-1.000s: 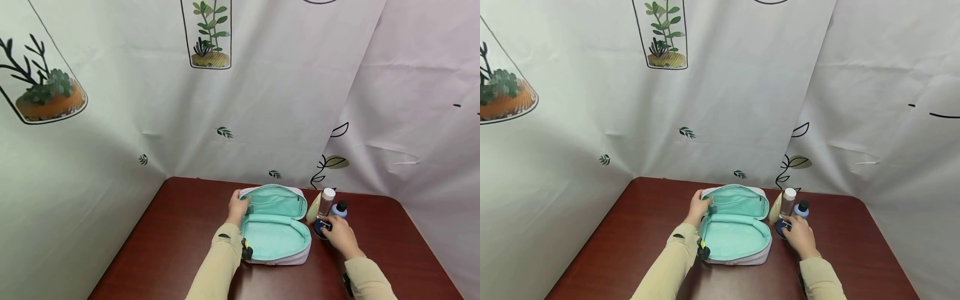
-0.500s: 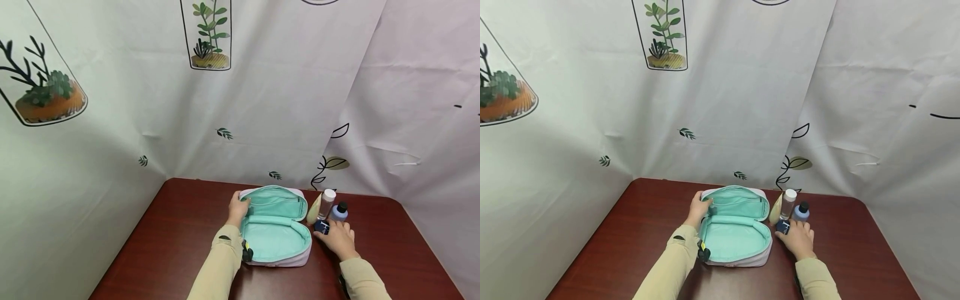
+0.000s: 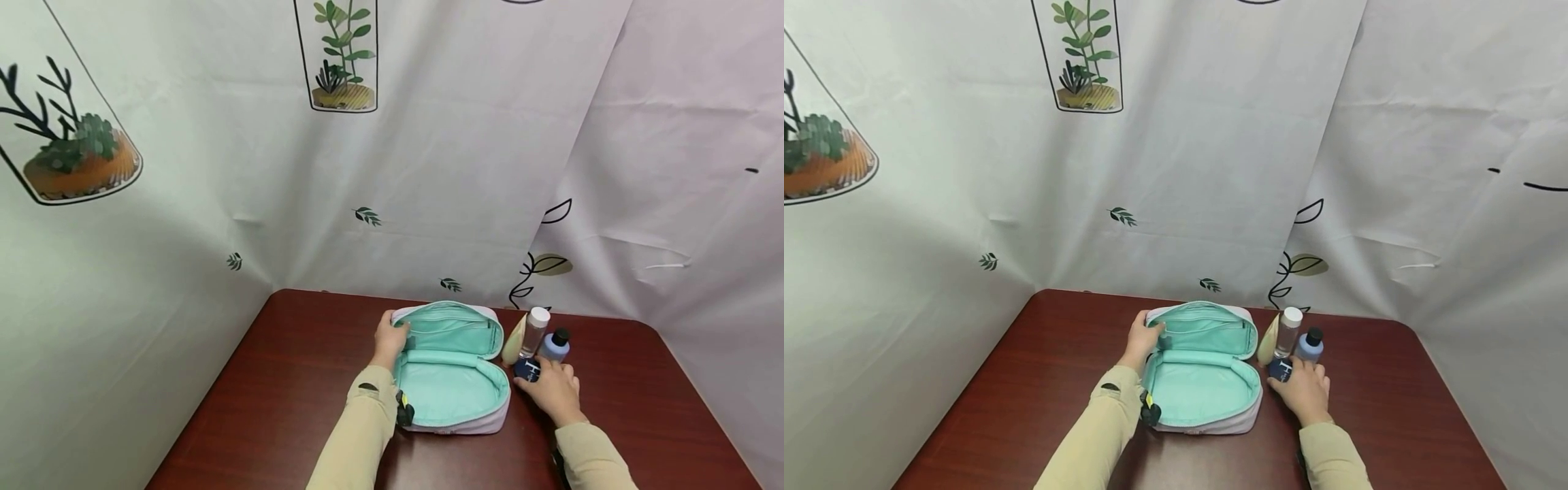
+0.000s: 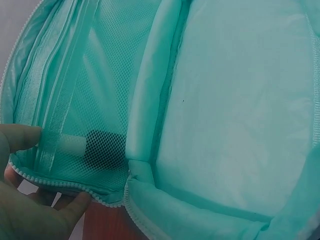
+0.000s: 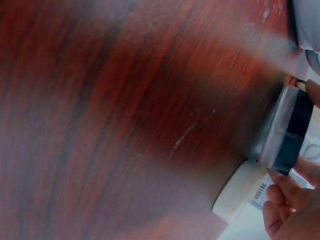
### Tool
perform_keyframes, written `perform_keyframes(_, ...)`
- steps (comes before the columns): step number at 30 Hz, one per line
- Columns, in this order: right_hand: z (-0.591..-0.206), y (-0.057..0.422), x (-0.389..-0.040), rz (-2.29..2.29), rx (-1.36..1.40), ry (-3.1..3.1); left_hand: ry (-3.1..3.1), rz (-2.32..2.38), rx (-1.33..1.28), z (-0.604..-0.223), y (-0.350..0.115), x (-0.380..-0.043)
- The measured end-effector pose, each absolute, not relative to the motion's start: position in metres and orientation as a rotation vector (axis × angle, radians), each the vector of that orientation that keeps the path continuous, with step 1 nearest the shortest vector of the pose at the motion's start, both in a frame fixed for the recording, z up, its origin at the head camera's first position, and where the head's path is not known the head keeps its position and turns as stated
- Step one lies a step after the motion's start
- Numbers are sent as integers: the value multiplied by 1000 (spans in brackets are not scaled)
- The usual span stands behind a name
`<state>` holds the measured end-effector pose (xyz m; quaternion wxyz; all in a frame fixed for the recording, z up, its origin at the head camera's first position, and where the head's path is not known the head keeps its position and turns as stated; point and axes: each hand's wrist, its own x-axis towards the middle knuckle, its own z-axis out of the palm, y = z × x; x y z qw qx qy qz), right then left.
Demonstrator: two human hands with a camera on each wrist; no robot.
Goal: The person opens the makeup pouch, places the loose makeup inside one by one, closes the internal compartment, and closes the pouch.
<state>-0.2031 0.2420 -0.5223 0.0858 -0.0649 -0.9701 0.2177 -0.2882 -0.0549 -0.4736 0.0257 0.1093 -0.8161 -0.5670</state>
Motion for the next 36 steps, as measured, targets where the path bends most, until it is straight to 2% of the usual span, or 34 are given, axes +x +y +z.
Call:
perform_keyframes(15, -496, 235, -201, 1041, -435, -2671, -2527, -1765, 305, -473, -57, -284)
perform_keyframes(30, -465, 219, -210, 1509, -289, -2095, -2538, -1745, 291, -476, -58, -285)
perform_keyframes(36, -451, 212, -212, 1554, -225, -2088, -2531, -1738, 263, -478, -59, -285)
